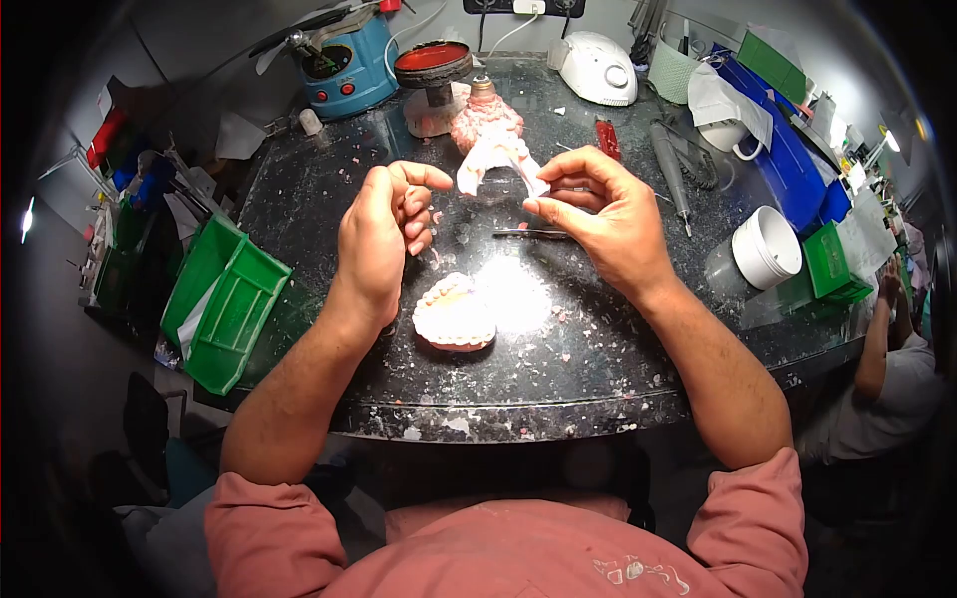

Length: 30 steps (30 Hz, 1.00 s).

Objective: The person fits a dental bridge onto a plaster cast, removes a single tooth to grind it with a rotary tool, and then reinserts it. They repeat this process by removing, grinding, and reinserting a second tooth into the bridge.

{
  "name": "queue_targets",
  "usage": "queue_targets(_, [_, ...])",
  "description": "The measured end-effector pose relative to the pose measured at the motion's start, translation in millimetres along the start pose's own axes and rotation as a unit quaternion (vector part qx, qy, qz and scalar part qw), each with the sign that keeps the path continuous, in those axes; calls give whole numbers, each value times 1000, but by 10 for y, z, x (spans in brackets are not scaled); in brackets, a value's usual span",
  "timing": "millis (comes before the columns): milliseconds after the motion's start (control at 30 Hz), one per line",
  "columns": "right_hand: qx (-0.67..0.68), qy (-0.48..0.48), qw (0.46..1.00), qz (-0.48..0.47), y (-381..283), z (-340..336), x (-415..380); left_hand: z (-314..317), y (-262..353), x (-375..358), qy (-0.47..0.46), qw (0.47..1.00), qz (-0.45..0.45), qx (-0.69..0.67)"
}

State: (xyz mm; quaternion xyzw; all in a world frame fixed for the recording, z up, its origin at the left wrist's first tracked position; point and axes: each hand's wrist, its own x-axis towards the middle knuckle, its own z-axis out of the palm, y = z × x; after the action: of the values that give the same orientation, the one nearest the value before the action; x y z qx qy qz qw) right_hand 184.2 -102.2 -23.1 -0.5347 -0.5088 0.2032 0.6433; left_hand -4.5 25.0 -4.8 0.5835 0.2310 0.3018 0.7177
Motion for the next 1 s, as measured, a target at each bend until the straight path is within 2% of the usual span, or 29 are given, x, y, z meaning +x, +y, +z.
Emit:
queue_targets(167, [-77, -39, 994, 69, 84, -59, 9, 75, 21, -14, -17, 996, 85, 35])
queue_targets(233, [-216, -64, 973, 56, 45, -73, 15, 64, -5, -13, -39, 996, 85, 12])
queue_targets(267, [-216, -64, 973, 57, 56, -72, 11, 125, -15, -15, -36, 993, 108, 36])
queue_targets(333, [-307, -52, 949, -57, 71, -63, 0, 143, -8, -35, -45, 989, 131, 53])
queue_targets(367, [-306, -51, 949, -54, 56, -56, 3, 142, -10, -41, -45, 989, 128, 53])
queue_targets(433, [-240, 7, 963, -123, -38, -38, 30, 151, -16, -42, -66, 991, 117, 16])
queue_targets(500, [-177, 26, 967, -181, -115, -34, 43, 170, 33, -64, -64, 990, 119, 24])
queue_targets(567, [-143, -1, 962, -231, -234, 14, 25, 200, 69, -99, -102, 988, 106, 43])
queue_targets(633, [-203, -52, 936, -283, -241, -1, 23, 200, 9, -105, -106, 987, 111, 35])
queue_targets(767, [-187, -35, 944, -271, -164, -8, 11, 191, -31, -105, -120, 983, 124, 58])
queue_targets(1000, [-184, -42, 944, -269, -169, 7, -6, 200, -6, -109, -115, 989, 86, 34])
